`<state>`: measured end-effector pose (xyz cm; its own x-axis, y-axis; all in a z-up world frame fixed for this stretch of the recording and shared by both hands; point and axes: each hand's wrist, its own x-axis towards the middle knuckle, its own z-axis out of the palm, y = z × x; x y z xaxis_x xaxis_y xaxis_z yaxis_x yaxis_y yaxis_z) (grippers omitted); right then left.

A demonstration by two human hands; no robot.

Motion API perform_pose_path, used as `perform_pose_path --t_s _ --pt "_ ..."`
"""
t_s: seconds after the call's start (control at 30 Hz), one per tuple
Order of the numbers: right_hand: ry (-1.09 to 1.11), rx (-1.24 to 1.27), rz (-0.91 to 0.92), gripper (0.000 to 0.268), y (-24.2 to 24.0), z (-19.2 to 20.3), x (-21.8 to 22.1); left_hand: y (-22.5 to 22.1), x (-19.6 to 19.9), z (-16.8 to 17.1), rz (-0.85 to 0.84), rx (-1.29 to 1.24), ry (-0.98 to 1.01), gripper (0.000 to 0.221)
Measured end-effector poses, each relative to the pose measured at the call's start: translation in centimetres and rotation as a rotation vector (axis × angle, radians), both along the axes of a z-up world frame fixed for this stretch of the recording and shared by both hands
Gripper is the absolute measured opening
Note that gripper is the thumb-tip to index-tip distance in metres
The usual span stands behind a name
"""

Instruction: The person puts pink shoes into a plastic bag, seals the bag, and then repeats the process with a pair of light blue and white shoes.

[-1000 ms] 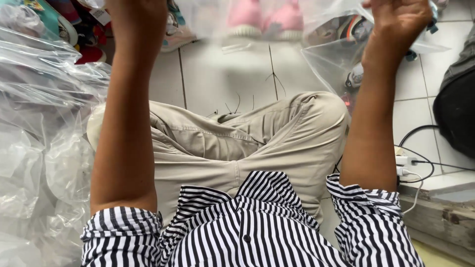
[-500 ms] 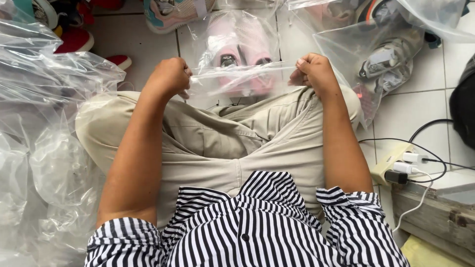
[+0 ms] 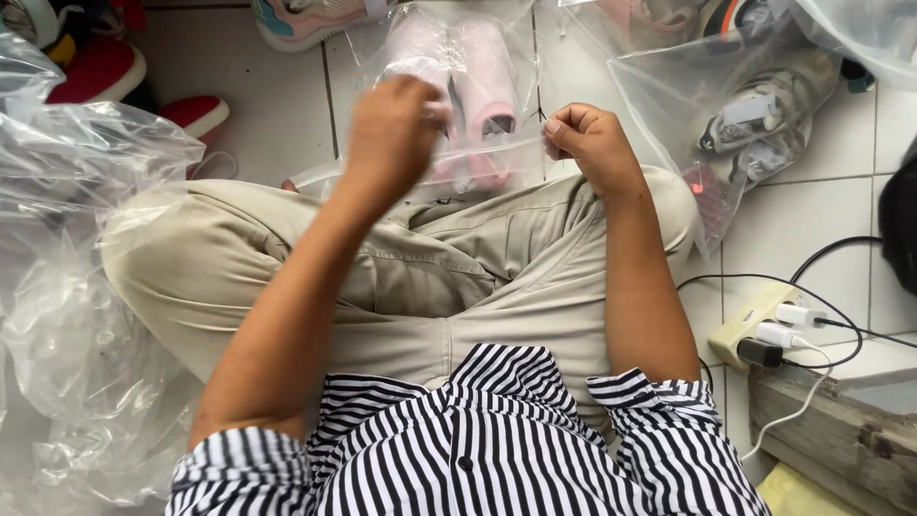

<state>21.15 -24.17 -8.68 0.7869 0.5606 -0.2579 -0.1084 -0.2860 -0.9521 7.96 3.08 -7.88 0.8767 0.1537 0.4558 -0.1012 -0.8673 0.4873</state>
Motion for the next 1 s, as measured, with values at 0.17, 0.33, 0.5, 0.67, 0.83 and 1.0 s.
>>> perform_pose_path --t_s 0.17,0.33,0.5,0.67,0.83,1.0 --pt "-0.004 0.014 -0.03 0.016 0.1 0.8 -0.5 -5.7 3.3 1.9 -0.237 -0.196 0.4 0.032" --pt "-0.009 0.018 -0.052 0.016 -0.1 2.2 -0.9 -6.4 5.0 0.0 -0.252 -0.296 0.497 0.019" --pt "-0.074 -0.107 -0.015 0.017 -1.5 2.0 0.9 -5.9 5.1 -1.1 -0.266 -0.334 0.53 0.022" --pt "-0.076 -0.182 0.074 0.013 -1.0 1.5 1.1 -6.1 5.4 -1.2 -0.258 -0.328 0.51 0.018" --pt "-0.106 -0.195 0.121 0.01 -0.8 2.1 1.2 -6.1 5.5 -1.2 -0.262 -0.305 0.496 0.014" --pt "-0.13 -0.181 0.124 0.01 -0.7 2.6 1.2 -6.1 5.2 -0.3 -0.265 -0.284 0.456 0.014"
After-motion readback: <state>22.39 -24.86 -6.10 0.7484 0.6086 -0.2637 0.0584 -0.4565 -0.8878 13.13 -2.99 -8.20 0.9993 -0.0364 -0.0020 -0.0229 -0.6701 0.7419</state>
